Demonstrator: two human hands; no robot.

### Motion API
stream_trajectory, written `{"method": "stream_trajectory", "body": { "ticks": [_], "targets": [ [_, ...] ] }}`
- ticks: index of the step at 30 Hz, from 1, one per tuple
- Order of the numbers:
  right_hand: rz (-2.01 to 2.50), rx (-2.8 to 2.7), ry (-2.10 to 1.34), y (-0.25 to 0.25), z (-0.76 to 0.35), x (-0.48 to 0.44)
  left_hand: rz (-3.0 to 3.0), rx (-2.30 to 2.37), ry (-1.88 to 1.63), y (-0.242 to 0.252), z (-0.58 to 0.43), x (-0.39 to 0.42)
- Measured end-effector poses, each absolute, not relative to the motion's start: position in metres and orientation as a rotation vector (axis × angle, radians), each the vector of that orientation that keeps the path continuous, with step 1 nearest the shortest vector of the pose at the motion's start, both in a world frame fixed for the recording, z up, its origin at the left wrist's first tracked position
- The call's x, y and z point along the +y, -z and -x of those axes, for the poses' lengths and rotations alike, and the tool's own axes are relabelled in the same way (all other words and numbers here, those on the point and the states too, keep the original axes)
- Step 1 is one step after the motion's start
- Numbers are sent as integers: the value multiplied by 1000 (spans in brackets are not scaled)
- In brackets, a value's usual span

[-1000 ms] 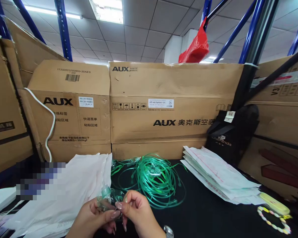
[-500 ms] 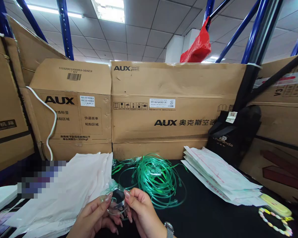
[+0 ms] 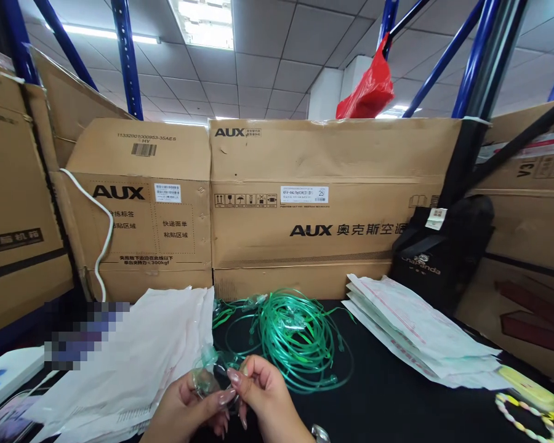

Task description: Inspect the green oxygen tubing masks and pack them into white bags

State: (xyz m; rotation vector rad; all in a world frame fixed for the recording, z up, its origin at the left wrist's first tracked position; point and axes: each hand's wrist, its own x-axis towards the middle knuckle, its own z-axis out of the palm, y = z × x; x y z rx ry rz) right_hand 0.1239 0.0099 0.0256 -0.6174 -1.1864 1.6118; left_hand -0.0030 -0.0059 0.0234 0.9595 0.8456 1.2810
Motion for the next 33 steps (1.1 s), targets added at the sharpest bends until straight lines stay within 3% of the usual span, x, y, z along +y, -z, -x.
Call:
{"method": "stream_trajectory", "body": {
  "ticks": [8,33],
  "targets": [
    [533,-1160,-1824,-24,-125,13,-1038,791,-1231,-31,7,-9],
    [614,-999,-1815,-27,-127,18,-943,832,-1230,-29,7,-4]
  ]
}}
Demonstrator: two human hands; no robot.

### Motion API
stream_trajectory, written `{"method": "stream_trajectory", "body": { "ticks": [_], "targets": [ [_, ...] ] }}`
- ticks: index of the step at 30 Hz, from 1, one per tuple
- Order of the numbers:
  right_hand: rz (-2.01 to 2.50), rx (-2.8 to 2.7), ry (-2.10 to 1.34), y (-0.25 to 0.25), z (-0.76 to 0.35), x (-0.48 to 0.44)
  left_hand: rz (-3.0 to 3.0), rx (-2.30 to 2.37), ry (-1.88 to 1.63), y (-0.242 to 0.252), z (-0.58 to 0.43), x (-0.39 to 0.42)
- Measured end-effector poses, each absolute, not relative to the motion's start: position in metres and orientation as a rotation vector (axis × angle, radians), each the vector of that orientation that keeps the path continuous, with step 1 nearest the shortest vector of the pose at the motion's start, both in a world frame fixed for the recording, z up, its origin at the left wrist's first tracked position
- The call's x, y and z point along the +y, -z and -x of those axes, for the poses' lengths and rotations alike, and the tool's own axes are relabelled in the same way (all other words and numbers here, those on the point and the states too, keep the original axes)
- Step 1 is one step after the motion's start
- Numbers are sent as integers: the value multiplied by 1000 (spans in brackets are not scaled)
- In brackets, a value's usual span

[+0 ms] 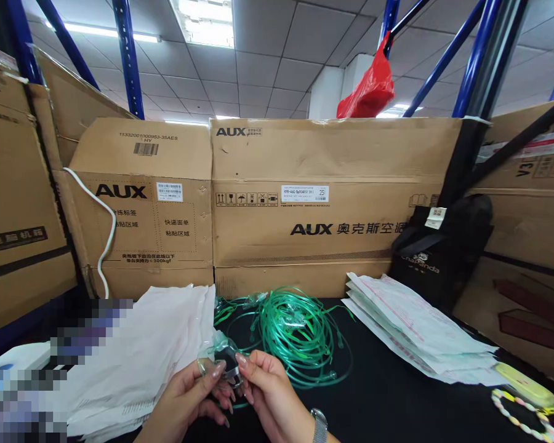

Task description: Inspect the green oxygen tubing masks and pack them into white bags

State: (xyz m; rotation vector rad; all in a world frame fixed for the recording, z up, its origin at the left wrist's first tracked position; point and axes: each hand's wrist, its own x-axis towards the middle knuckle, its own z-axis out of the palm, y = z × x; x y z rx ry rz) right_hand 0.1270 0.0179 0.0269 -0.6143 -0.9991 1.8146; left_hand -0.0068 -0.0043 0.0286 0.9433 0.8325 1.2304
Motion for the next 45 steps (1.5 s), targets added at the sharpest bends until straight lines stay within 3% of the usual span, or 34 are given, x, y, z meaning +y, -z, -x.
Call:
{"method": "stream_trajectory", "body": {
  "ticks": [8,17,23,45],
  "targets": [
    [609,-1084,-1707,-20,-118,9,-952,1034,-1316,-22,4,-4],
    [540,-1167,-1878,-21,-123,16,-1053,802,-1214,-38,10,-11],
    [576,-1108,-1779,-29,-125,13,-1046,739,-1102,-39,13,-8],
    [564,-1060,-1728,-21,-124,15,-1013,949,-1327,-23,5,-3]
  ]
}}
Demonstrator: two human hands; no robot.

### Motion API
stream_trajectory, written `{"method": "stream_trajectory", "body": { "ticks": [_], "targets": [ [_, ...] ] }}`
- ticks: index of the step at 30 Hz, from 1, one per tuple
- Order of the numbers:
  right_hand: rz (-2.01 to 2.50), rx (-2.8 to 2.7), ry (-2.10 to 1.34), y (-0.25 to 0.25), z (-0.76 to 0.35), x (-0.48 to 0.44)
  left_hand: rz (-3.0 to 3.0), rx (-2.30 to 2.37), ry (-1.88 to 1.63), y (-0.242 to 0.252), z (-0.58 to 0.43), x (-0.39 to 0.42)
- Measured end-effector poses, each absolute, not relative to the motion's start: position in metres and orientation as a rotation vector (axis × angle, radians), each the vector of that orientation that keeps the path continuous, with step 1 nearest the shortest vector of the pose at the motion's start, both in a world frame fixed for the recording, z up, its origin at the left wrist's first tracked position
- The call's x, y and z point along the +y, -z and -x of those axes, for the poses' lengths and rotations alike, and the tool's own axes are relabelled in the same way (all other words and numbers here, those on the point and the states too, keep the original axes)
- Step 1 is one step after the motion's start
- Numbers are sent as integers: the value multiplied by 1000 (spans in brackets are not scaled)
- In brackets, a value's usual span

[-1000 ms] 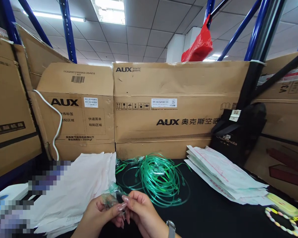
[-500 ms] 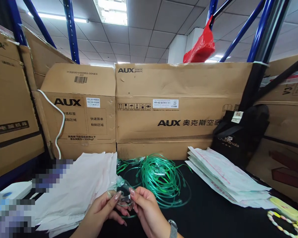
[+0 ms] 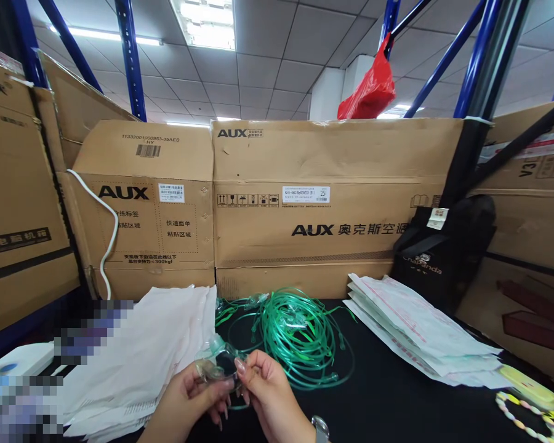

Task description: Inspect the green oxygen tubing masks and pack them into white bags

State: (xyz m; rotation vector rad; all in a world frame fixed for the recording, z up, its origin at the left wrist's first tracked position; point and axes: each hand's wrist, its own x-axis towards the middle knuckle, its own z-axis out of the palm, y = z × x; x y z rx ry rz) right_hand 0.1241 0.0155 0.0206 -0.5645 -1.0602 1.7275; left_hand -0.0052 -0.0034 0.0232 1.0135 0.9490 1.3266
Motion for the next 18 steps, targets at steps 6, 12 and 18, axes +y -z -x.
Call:
{"method": "stream_trajectory", "body": {
  "ticks": [6,12,18],
  "targets": [
    [533,-1060,-1753,-19,-119,11,-934,1034,-1305,-25,3,-4],
    [479,-988,-1897,-30,-119,8,-937,966,-1236,-35,8,-7],
    [522,-990,-1918,-34,-123,11,-956,913,-1086,-38,14,-9]
  ]
}}
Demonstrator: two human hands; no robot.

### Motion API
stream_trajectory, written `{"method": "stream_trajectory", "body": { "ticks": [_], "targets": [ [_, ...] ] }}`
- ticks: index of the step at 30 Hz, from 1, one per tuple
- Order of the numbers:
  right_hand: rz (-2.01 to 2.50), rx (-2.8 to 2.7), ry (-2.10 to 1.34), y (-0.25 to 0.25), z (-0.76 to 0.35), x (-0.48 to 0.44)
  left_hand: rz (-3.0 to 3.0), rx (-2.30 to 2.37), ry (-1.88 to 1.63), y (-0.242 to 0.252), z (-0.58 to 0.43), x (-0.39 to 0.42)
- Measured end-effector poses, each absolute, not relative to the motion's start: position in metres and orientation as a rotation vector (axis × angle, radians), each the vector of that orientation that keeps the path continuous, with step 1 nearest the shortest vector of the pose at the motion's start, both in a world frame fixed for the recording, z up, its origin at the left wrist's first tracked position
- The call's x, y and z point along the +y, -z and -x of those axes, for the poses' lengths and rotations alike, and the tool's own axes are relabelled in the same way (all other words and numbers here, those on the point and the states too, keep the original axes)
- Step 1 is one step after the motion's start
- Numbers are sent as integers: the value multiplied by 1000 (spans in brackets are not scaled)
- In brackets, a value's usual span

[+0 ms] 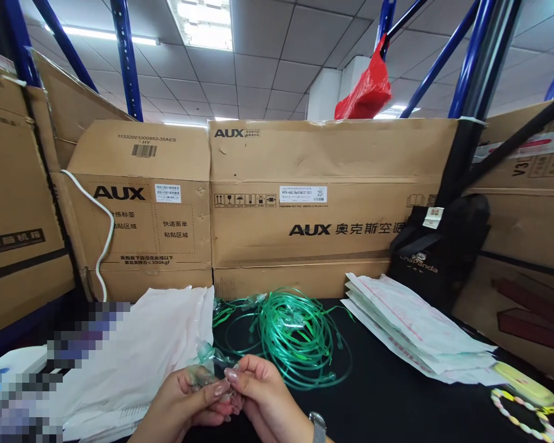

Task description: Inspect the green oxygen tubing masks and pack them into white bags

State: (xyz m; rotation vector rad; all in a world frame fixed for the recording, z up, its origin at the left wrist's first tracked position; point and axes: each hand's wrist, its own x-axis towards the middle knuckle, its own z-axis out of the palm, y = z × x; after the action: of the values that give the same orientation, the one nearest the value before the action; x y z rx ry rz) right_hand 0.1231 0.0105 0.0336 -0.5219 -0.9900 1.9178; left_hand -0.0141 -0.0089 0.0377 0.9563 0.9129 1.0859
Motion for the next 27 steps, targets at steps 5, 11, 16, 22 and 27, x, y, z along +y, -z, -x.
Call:
{"method": "stream_trajectory", "body": {
  "ticks": [5,11,16,22,27],
  "targets": [
    [612,-983,-1808,-38,-128,14,-856,822,-1032,-37,15,-6],
    [596,-973,-1794,-39,-126,14,-908,888,-1073,-35,16,-3],
    [606,-987,-1795,-37,-130,17,-943,800,-1106,-36,15,-3],
    [632,-970,-1794,-30,-131,21,-1037,837,-1177,-36,16,-1],
    [706,-1032,-1712,-29,-129,21,-975,744,-1151,-29,15,-2]
  ]
}}
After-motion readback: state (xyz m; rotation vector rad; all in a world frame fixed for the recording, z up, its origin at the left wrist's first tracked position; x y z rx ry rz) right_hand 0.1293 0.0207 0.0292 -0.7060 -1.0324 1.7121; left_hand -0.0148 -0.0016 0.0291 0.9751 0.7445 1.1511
